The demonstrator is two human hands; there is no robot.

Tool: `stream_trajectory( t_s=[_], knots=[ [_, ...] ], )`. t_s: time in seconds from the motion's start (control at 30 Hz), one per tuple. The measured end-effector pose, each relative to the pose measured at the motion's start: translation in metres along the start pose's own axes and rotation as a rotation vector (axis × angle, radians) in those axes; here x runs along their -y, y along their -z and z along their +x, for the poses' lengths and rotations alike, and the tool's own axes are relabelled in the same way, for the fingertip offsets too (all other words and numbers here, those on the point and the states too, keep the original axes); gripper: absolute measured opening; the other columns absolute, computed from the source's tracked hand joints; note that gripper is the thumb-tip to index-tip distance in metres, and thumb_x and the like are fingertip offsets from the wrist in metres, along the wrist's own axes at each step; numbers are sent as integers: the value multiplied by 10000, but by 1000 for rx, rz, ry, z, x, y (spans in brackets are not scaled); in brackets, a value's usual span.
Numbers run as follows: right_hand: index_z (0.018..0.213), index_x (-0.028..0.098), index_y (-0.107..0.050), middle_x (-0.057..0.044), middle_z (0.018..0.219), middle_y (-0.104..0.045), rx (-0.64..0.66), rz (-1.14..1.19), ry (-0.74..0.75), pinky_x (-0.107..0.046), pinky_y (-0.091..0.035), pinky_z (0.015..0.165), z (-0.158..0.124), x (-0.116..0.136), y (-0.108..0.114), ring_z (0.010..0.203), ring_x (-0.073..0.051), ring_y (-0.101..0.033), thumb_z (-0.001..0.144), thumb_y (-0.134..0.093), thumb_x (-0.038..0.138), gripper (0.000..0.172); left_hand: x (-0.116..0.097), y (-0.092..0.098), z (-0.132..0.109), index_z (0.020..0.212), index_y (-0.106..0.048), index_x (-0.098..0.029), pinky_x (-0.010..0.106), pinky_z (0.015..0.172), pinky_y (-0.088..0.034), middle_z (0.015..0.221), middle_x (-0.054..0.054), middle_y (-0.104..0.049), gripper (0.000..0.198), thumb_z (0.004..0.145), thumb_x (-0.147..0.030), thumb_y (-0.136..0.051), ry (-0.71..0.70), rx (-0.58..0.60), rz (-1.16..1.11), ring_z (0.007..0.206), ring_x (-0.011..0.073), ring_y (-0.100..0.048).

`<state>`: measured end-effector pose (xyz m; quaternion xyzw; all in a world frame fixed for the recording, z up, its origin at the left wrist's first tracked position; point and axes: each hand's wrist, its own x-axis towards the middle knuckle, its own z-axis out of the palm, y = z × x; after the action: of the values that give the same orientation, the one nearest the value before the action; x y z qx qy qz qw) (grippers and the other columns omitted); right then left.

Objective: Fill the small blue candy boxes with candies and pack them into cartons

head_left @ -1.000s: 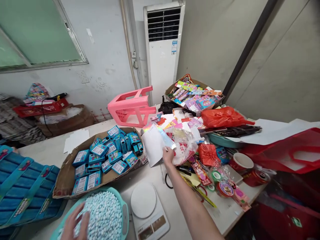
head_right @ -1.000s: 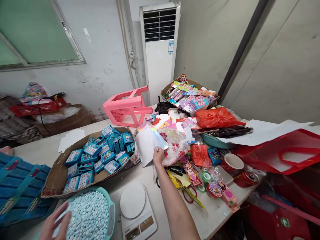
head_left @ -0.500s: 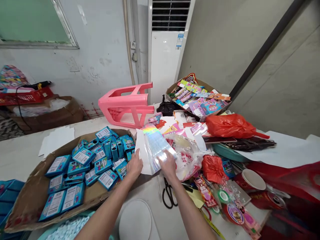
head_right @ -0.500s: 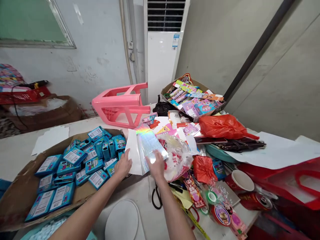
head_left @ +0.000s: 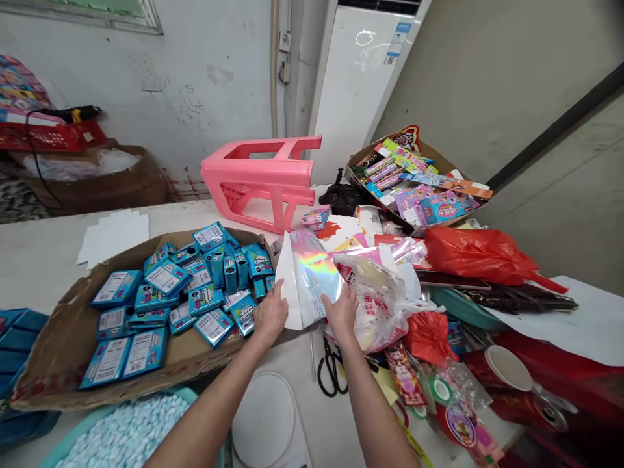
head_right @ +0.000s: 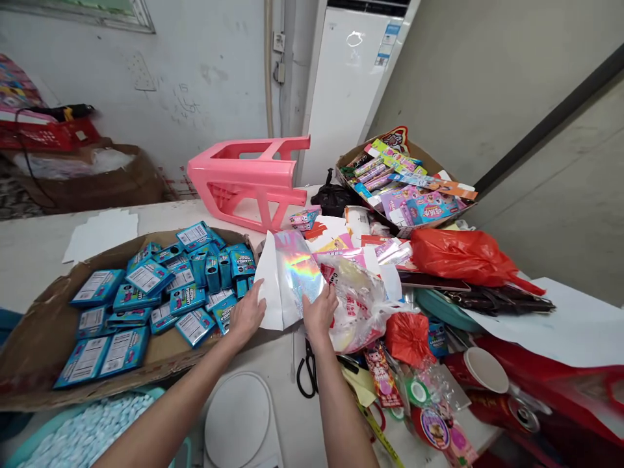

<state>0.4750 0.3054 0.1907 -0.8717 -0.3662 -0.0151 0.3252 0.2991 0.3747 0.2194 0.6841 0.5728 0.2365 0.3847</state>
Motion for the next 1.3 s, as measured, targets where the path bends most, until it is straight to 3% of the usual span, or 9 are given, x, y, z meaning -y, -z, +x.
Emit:
stream_trajectory(
  t_s=[0.23, 0.53, 0.63, 0.73, 0.83, 0.97, 1.07, 1.13, 1.3],
  knots=[
    [1219, 60, -481, -203, 1109, -570, -81, 57, 3, -439, -405, 889, 3, 9, 2, 1047, -327, -510, 754, -588, 309, 538, -5, 5, -1, 1406, -317, -304, 350, 774, -446, 1243, 88, -577, 546, 870, -246, -398, -79, 103, 413, 941, 257, -621],
    [1266, 54, -445, -221, 1279, -503, -132, 21, 221, -465, -297, 1031, -15, 42, 2, 1240, -310, -384, 832, -502, 236, 474, -3, 6, 2, 1401, -326, -305, 341, 767, -453, 1263, 77, -570, 528, 879, -279, -400, -90, 97, 423, 944, 255, -624],
    [1236, 48, -463, -244, 1211, -536, -100, -35, 180, -493, -327, 984, -18, 56, 11, 1174, -345, -442, 809, -538, 234, 472, -2, 6, 2, 1402, -328, -304, 341, 772, -448, 1261, 83, -569, 530, 878, -283, -405, -90, 97, 416, 944, 253, -621],
    [1179, 80, -514, -222, 1091, -596, 18, 27, 41, -508, -363, 920, -7, 65, 25, 1050, -360, -528, 775, -598, 296, 466, 1, 7, 2, 1404, -322, -307, 345, 759, -445, 1226, 86, -583, 538, 873, -280, -404, -113, 101, 404, 931, 257, -617],
    [1114, 148, -581, -135, 981, -651, 293, 408, -122, -463, -399, 893, 17, 65, 40, 996, -325, -566, 715, -663, 393, 475, 3, 7, 2, 1394, -346, -316, 339, 753, -440, 1187, 81, -577, 525, 874, -275, -403, -126, 88, 402, 897, 242, -608],
    [905, 164, -683, -68, 846, -692, 605, 771, -209, -374, -468, 815, 41, 58, 48, 902, -260, -618, 697, -643, 520, 414, 6, 7, 1, 1251, -533, -306, 303, 791, -428, 1132, 71, -526, 400, 877, -255, -402, -183, 24, 382, 977, 218, -553],
    [944, 161, -689, -77, 847, -713, 696, 870, -244, -346, -500, 725, 37, 56, 44, 818, -238, -647, 702, -618, 580, 490, 0, 8, 0, 1132, -626, -279, 293, 824, -417, 1110, 73, -502, 334, 876, -259, -413, -220, -9, 345, 1034, 217, -504],
    [1041, 184, -669, -72, 893, -720, 734, 926, -265, -330, -506, 692, 26, 57, 38, 802, -230, -656, 680, -647, 580, 536, -10, 10, 0, 1081, -658, -254, 308, 840, -412, 1079, 83, -511, 328, 883, -362, -419, -205, -23, 302, 1028, 230, -496],
    [1192, 283, -595, -29, 1120, -675, 845, 1094, -286, -326, -497, 775, 1, 61, 24, 989, -224, -626, 722, -672, 497, 523, -48, 19, 9, 1002, -700, -224, 365, 888, -381, 1048, 109, -568, 570, 780, -672, -427, -120, -52, 183, 1060, 289, -489]
  ],
)
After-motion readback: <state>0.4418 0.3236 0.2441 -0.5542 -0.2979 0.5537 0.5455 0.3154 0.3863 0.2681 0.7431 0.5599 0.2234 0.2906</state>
